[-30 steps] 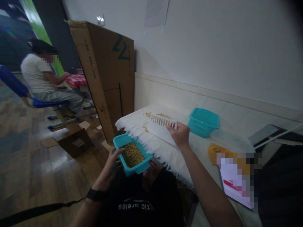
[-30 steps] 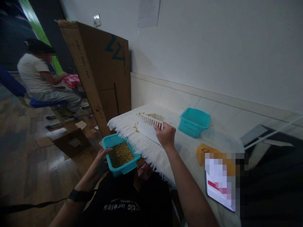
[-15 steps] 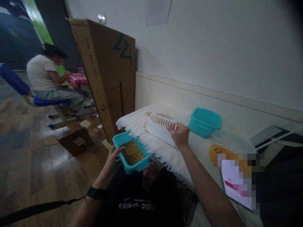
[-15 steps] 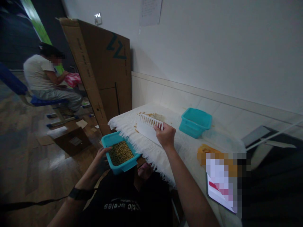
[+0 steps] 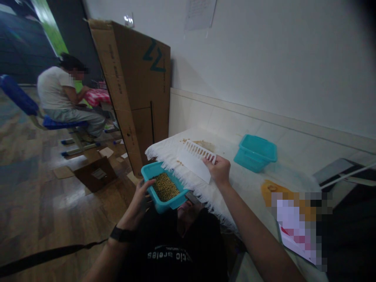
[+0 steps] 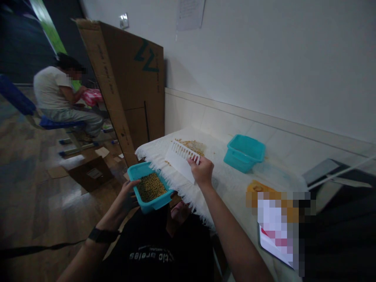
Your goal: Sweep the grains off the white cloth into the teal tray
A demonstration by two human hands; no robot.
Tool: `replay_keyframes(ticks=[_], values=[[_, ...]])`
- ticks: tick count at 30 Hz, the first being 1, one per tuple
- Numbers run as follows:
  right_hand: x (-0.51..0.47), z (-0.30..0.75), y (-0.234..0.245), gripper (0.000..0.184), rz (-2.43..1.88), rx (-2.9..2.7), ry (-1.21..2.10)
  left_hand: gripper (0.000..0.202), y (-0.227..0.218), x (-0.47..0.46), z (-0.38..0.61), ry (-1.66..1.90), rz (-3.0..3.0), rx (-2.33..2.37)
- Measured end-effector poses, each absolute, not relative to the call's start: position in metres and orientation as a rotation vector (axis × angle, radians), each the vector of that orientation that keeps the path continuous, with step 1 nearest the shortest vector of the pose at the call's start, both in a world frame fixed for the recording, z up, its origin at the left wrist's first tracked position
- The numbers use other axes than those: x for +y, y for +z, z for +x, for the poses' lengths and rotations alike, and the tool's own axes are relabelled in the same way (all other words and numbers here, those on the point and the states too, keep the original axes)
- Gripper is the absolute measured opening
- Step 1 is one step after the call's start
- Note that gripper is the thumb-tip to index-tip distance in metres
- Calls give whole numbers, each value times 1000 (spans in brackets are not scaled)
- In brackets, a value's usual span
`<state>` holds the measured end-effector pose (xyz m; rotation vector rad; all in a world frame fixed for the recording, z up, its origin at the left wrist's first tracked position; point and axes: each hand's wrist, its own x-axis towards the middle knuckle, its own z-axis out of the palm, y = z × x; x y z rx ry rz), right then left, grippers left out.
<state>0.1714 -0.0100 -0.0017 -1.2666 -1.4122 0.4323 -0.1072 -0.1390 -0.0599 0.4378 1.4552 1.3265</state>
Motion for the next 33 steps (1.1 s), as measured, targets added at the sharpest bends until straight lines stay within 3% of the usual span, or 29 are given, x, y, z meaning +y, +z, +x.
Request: replay_keyframes(ticks=[9,17,24,33], values=[[-14,163,-10,24,-1214,-1389,534,73,-57,-131,-110,1333,435,1445],[-21,153,-5,39,-1098,-1309,806,77,-58,-132,-112,1358,439,1408],[-6,172,-5,41,-1244,-1302,422,78,-62,-135,-115,1334,431,1391],[-8,171,-11,37,-1297,-1326,405,82,-63,-136,-115,1320,400,1387]])
